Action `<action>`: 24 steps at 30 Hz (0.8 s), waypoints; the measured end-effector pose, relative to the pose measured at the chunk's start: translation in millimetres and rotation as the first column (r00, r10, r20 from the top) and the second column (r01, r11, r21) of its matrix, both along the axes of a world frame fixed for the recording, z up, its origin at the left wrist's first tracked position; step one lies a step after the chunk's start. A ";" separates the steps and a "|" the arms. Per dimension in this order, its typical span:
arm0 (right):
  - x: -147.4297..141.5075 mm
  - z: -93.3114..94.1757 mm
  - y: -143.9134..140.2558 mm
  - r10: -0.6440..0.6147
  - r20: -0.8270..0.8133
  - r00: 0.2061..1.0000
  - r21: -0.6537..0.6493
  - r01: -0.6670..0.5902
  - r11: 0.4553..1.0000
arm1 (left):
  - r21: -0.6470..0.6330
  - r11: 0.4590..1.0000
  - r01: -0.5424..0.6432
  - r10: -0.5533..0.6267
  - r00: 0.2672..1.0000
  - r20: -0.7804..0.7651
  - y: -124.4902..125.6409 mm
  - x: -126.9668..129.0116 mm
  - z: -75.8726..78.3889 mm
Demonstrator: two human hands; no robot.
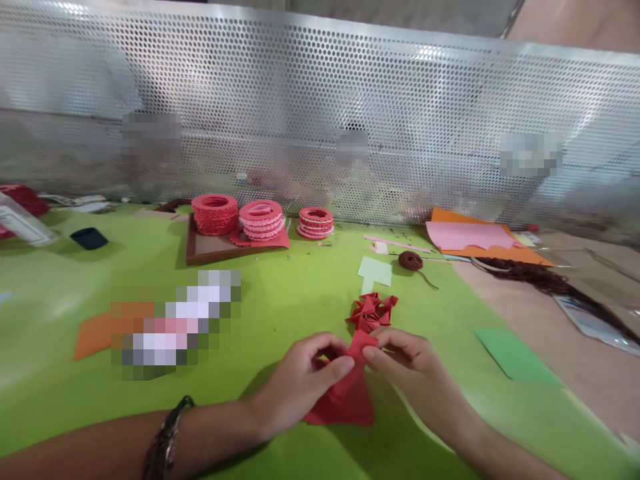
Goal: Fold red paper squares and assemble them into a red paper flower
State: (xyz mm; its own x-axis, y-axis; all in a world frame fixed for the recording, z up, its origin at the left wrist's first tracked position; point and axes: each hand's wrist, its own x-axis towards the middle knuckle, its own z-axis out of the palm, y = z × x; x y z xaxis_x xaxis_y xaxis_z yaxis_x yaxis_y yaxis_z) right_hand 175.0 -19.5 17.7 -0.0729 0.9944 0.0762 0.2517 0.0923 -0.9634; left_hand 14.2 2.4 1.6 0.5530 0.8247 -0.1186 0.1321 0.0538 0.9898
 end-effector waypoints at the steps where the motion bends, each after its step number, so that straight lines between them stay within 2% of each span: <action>1: 0.7 -0.6 -0.2 0.004 -0.006 1.000 -0.005 -0.004 1.000 | -0.021 1.000 -0.016 0.016 1.000 0.004 0.4 0.3 -0.8; 8: 2.9 -3.2 0.9 0.019 -0.016 1.000 -0.041 -0.020 0.999 | 0.006 0.999 -0.040 0.040 0.999 0.035 -0.3 2.6 0.3; 12: 2.3 -4.6 1.8 -0.008 0.005 1.000 -0.021 0.008 1.000 | 0.012 0.999 -0.037 0.037 0.998 0.042 -0.3 1.9 3.6; 15: 2.9 -4.4 1.8 0.015 0.035 0.999 -0.007 -0.014 1.000 | 0.037 0.999 -0.032 0.031 0.999 0.026 -0.6 1.8 4.1; 19: 4.6 -2.9 0.6 0.069 0.122 0.990 0.049 -0.076 0.996 | 0.139 0.990 -0.017 0.021 0.999 -0.031 -2.8 1.6 2.7; 24: 4.4 -4.4 -0.3 0.027 0.157 0.987 0.149 -0.051 0.988 | 0.188 0.982 -0.008 0.016 0.999 -0.039 -3.3 0.4 1.2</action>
State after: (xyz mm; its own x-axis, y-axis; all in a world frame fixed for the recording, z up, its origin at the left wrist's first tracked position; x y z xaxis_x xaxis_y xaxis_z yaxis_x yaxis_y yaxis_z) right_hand 179.4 -19.8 13.2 -0.1343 0.9682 0.2109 0.3892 0.2472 -0.8873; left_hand 14.6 -0.8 2.8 0.5406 0.8411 0.0166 0.1725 -0.1302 0.9764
